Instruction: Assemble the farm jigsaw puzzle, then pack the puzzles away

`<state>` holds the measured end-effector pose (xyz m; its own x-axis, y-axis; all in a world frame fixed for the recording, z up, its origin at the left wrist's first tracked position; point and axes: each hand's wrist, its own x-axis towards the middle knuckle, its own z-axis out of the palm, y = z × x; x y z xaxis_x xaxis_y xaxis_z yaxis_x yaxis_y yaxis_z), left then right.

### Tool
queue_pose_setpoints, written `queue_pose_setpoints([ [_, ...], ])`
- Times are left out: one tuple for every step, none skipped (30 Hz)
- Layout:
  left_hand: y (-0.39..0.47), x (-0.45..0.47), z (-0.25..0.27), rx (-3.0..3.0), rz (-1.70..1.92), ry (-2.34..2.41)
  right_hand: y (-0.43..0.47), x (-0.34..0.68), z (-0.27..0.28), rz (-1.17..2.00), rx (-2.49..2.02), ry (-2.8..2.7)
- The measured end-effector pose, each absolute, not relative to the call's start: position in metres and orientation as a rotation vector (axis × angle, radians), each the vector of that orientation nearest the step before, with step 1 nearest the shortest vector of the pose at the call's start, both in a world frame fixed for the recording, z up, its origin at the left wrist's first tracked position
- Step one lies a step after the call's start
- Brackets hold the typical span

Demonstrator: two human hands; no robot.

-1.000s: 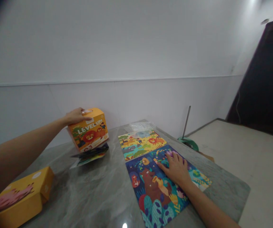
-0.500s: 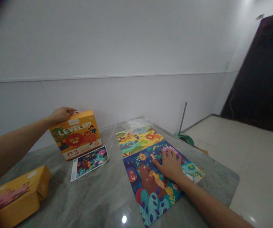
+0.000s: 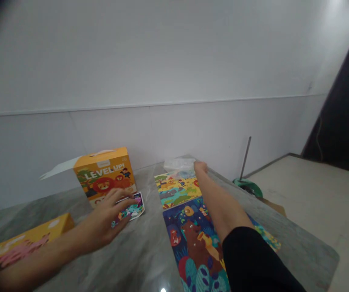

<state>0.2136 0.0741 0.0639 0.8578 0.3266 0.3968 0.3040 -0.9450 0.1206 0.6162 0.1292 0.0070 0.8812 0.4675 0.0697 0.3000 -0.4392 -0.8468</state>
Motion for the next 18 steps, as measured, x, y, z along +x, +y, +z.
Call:
queue_pose_setpoints([
  [0.063, 0.206, 0.055, 2.889, 0.594, 0.536, 0.133, 0.613, 0.006, 0.209, -2.053, -0.578],
  [0.055, 0.199, 0.046, 2.797, 0.539, 0.586, 0.135, 0.610, 0.004, 0.206, -2.038, -0.606],
  [0.051, 0.191, 0.038, 2.696, 0.503, 0.665, 0.136, 0.607, 0.003, 0.201, -2.020, -0.638],
  [0.049, 0.185, 0.030, 2.594, 0.471, 0.743, 0.135, 0.605, 0.001, 0.195, -2.005, -0.670],
  [0.049, 0.179, 0.022, 2.500, 0.446, 0.816, 0.133, 0.605, 0.000, 0.192, -1.993, -0.696],
  [0.048, 0.175, 0.015, 2.422, 0.429, 0.876, 0.131, 0.606, -0.001, 0.195, -1.988, -0.711],
  [0.045, 0.173, 0.008, 2.373, 0.416, 0.908, 0.128, 0.608, -0.002, 0.210, -1.989, -0.714],
  [0.040, 0.172, 0.002, 2.356, 0.404, 0.906, 0.124, 0.610, -0.001, 0.239, -1.995, -0.705],
  [0.031, 0.174, -0.004, 2.372, 0.390, 0.867, 0.122, 0.613, -0.001, 0.283, -2.003, -0.690],
  [0.021, 0.178, -0.009, 2.413, 0.363, 0.781, 0.120, 0.615, 0.000, 0.335, -2.008, -0.675],
  [0.008, 0.185, -0.014, 2.465, 0.318, 0.654, 0.120, 0.616, 0.001, 0.389, -2.010, -0.663],
  [-0.004, 0.194, -0.019, 2.513, 0.261, 0.500, 0.120, 0.615, 0.003, 0.435, -2.009, -0.655],
  [-0.016, 0.206, -0.024, 2.552, 0.199, 0.344, 0.122, 0.612, 0.004, 0.469, -2.007, -0.650],
  [-0.026, 0.219, -0.028, 2.586, 0.157, 0.208, 0.123, 0.609, 0.006, 0.488, -2.004, -0.647],
  [-0.034, 0.234, -0.033, 2.611, 0.154, 0.122, 0.125, 0.604, 0.008, 0.493, -1.999, -0.648],
  [-0.039, 0.248, -0.037, 2.634, 0.151, 0.062, 0.126, 0.598, 0.010, 0.487, -1.992, -0.651],
  [-0.041, 0.261, -0.039, 2.651, 0.140, 0.025, 0.127, 0.593, 0.012, 0.471, -1.980, -0.660],
  [-0.042, 0.272, -0.041, 2.659, 0.148, 0.038, 0.127, 0.587, 0.015, 0.444, -1.960, -0.681],
])
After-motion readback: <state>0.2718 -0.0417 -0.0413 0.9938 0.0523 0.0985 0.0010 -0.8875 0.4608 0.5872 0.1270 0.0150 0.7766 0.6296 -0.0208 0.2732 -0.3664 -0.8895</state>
